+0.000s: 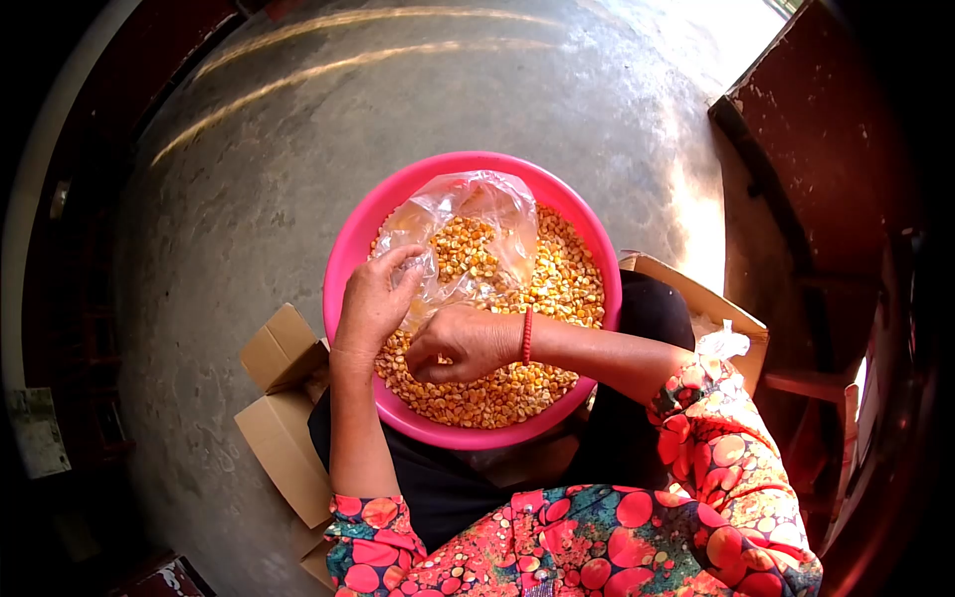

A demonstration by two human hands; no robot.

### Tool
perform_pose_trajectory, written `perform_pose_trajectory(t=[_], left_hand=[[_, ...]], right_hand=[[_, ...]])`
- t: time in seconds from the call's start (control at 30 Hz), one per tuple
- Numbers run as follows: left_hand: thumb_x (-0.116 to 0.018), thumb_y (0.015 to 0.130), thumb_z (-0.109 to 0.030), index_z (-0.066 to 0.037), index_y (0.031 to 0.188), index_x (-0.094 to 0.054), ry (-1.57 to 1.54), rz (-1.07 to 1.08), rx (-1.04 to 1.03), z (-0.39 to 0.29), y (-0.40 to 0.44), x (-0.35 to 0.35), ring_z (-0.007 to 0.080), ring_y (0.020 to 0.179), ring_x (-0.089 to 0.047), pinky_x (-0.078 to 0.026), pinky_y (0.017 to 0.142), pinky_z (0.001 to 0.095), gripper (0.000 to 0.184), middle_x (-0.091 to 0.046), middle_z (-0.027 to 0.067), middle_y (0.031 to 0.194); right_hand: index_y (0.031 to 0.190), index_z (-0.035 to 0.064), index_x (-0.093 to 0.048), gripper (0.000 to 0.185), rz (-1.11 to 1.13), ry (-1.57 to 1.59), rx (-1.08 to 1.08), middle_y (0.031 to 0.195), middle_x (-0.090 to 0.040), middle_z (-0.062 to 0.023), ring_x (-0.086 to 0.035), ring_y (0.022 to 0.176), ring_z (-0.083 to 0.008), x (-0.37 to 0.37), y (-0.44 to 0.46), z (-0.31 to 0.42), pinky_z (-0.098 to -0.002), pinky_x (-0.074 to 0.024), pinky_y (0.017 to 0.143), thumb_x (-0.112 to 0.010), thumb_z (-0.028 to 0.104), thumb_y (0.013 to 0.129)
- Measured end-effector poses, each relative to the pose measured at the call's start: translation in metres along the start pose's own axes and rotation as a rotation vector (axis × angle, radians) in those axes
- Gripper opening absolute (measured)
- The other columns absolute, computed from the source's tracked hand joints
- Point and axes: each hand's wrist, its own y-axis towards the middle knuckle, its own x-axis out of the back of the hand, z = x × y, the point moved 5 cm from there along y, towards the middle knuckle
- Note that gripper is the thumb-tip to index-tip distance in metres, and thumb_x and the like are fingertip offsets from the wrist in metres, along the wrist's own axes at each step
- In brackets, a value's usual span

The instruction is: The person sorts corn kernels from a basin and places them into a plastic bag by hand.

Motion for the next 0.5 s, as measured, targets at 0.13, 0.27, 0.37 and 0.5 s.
perform_pose_trajectory(t=[0.13, 0.27, 0.37, 0.5], left_hand=[[-0.059, 0.084, -0.009, -0.002, 0.111, -0.062, 0.058, 0.097, 0.156, -0.004, 0.000, 0.000, 0.0152, 0.089, -0.064, -0.049, 0.078, 0.0291, 0.028, -0.068, 0.0129, 0.099], [-0.059, 0.084, -0.009, -0.002, 0.111, -0.062, 0.050, 0.125, 0.177, -0.004, 0.001, -0.001, 0.0145, 0.089, -0.063, -0.049, 0.078, 0.0288, 0.028, -0.068, 0.0131, 0.098], [-0.059, 0.084, -0.009, -0.003, 0.111, -0.063, 0.070, 0.100, 0.137, 0.001, 0.000, -0.002, 0.0129, 0.086, -0.063, -0.049, 0.076, 0.0281, 0.028, -0.068, 0.0121, 0.096], [-0.061, 0.081, -0.016, -0.009, 0.106, -0.066, 0.035, 0.011, 0.033, 0.001, -0.002, 0.001, 0.0232, 0.055, -0.058, -0.046, 0.057, 0.0346, 0.026, -0.061, 0.0201, 0.071]], right_hand=[[0.088, 0.0081, -0.063, 0.016, 0.192, -0.489, 0.080, 0.092, -0.060, -0.0092, -0.058, 0.094, -0.0254, -0.036, -0.007, -0.006, -0.0402, -0.0452, 0.080, -0.061, 0.018, 0.076], [0.085, 0.0105, -0.063, 0.017, -0.004, -0.625, 0.128, 0.094, -0.057, -0.0065, -0.055, 0.096, -0.0246, -0.039, -0.011, -0.024, -0.0403, -0.0429, 0.082, -0.057, 0.025, 0.077], [0.083, 0.0099, -0.062, 0.017, 0.007, -0.647, 0.094, 0.089, -0.059, -0.0072, -0.058, 0.088, -0.0249, -0.040, -0.010, -0.027, -0.0407, -0.0445, 0.078, -0.054, 0.024, 0.079], [0.077, 0.0080, -0.061, 0.019, 0.148, -0.493, 0.018, 0.072, -0.060, -0.0116, -0.060, 0.071, -0.0312, -0.045, -0.013, -0.029, -0.0431, -0.0468, 0.067, -0.054, 0.025, 0.080]])
